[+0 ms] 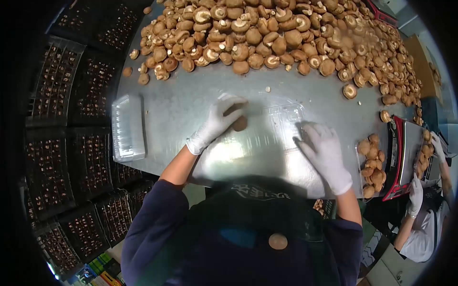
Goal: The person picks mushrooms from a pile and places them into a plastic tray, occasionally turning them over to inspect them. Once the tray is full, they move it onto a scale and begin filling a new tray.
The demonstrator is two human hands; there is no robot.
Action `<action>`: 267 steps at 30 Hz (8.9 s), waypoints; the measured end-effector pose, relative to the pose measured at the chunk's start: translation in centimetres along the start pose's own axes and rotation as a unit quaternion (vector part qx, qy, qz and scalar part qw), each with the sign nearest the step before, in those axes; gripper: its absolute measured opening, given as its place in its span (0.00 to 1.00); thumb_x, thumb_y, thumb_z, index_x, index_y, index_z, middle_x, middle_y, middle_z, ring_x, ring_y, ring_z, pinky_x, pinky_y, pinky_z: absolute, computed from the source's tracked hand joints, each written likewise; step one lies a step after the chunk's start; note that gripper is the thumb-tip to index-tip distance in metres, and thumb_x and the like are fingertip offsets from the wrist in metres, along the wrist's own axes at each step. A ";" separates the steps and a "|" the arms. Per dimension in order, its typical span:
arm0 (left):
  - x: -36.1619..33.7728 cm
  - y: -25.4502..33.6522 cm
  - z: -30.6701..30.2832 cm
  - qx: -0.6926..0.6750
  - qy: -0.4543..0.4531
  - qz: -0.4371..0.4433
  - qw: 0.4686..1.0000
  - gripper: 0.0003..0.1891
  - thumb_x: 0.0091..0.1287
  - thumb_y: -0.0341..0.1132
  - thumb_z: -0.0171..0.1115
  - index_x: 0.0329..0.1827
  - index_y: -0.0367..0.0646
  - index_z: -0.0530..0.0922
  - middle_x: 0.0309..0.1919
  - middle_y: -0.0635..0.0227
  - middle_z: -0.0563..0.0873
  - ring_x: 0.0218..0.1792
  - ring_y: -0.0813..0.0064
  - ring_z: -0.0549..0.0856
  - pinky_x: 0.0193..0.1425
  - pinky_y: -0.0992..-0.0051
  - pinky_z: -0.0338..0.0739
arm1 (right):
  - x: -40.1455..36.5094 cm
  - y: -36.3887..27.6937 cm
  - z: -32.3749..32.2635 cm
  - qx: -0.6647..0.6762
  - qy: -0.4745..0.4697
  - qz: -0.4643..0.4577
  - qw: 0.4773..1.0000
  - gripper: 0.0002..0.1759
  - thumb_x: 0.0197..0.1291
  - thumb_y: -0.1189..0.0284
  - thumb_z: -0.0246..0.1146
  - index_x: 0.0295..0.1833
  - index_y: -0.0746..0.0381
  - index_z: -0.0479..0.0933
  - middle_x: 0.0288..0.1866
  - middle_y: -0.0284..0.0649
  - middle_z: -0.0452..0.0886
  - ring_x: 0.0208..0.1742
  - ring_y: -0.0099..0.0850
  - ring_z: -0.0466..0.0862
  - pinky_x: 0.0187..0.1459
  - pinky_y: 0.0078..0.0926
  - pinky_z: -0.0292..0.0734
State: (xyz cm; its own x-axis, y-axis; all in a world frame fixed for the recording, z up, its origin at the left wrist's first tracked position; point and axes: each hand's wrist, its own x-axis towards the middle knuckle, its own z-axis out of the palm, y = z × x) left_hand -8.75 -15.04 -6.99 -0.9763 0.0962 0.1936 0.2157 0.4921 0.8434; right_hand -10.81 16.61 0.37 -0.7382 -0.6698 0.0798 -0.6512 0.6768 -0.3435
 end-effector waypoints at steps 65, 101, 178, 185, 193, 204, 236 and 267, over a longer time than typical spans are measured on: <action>7.4 1.1 -3.8 -0.496 0.047 -0.164 0.851 0.20 0.74 0.32 0.49 0.63 0.27 0.71 0.53 0.52 0.83 0.45 0.58 0.87 0.53 0.69 0.82 | 7.4 4.6 4.0 0.910 -0.035 0.202 0.360 0.29 0.75 0.55 0.45 0.64 0.71 0.68 0.57 0.64 0.78 0.40 0.43 0.85 0.33 0.26 0.81; 3.3 1.2 -2.1 -0.385 0.120 -0.188 0.896 0.25 0.68 0.27 0.59 0.70 0.40 0.69 0.57 0.62 0.80 0.51 0.74 0.82 0.54 0.74 0.78 | 7.0 0.9 5.4 0.591 0.100 0.190 0.778 0.21 0.73 0.66 0.53 0.64 0.67 0.71 0.42 0.39 0.83 0.38 0.24 0.83 0.41 0.20 0.76; -5.0 6.0 2.7 0.226 0.158 0.007 0.961 0.11 0.60 0.30 0.63 0.46 0.45 0.83 0.42 0.63 0.83 0.45 0.59 0.79 0.52 0.63 0.73 | 0.5 -3.3 7.9 0.217 0.090 0.123 0.964 0.05 0.62 0.74 0.62 0.43 0.60 0.81 0.35 0.41 0.80 0.38 0.34 0.83 0.43 0.29 0.77; 1.3 -2.0 -0.1 0.309 0.141 -0.045 0.940 0.18 0.57 0.36 0.69 0.51 0.47 0.83 0.46 0.62 0.83 0.49 0.58 0.80 0.56 0.64 0.75 | 7.9 -1.6 5.6 0.047 0.220 -0.026 0.974 0.07 0.61 0.72 0.61 0.43 0.58 0.81 0.37 0.38 0.79 0.38 0.39 0.82 0.41 0.36 0.77; -0.1 1.6 -1.3 -0.116 0.138 -0.134 0.975 0.19 0.67 0.32 0.56 0.60 0.39 0.78 0.53 0.57 0.85 0.54 0.68 0.83 0.61 0.72 0.74 | 16.3 1.7 9.8 -0.052 -0.009 -0.095 0.994 0.19 0.61 0.67 0.59 0.58 0.58 0.75 0.46 0.44 0.79 0.49 0.40 0.81 0.48 0.36 0.77; -1.9 8.8 7.2 -0.020 -0.011 -0.046 0.999 0.16 0.65 0.35 0.62 0.54 0.40 0.78 0.46 0.54 0.84 0.50 0.55 0.83 0.56 0.66 0.75 | 0.4 -0.4 3.4 0.305 0.106 0.205 0.924 0.23 0.46 0.65 0.78 0.44 0.61 0.76 0.35 0.36 0.79 0.33 0.24 0.77 0.38 0.24 0.75; 5.0 1.5 -0.1 0.124 0.149 -0.070 0.979 0.21 0.62 0.40 0.66 0.55 0.38 0.79 0.43 0.61 0.87 0.44 0.74 0.85 0.53 0.74 0.78 | 2.7 7.5 3.1 0.513 0.085 0.197 0.832 0.23 0.70 0.57 0.57 0.60 0.61 0.79 0.48 0.31 0.83 0.43 0.19 0.79 0.47 0.17 0.73; -7.2 4.4 3.8 -0.268 0.327 -0.195 0.885 0.22 0.76 0.40 0.46 0.66 0.33 0.70 0.63 0.58 0.75 0.63 0.64 0.74 0.72 0.63 0.65 | -2.5 -0.1 8.2 0.134 0.104 0.157 0.973 0.36 0.55 0.58 0.63 0.69 0.60 0.66 0.52 0.45 0.76 0.54 0.43 0.76 0.57 0.41 0.70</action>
State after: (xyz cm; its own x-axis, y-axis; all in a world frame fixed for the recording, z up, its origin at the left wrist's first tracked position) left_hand -0.84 -10.28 -6.53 -0.7993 -0.5975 -0.0640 0.0104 -0.1203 0.9927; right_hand -7.44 15.73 -7.44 -0.9312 -0.3477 0.1092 -0.3388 0.7156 -0.6109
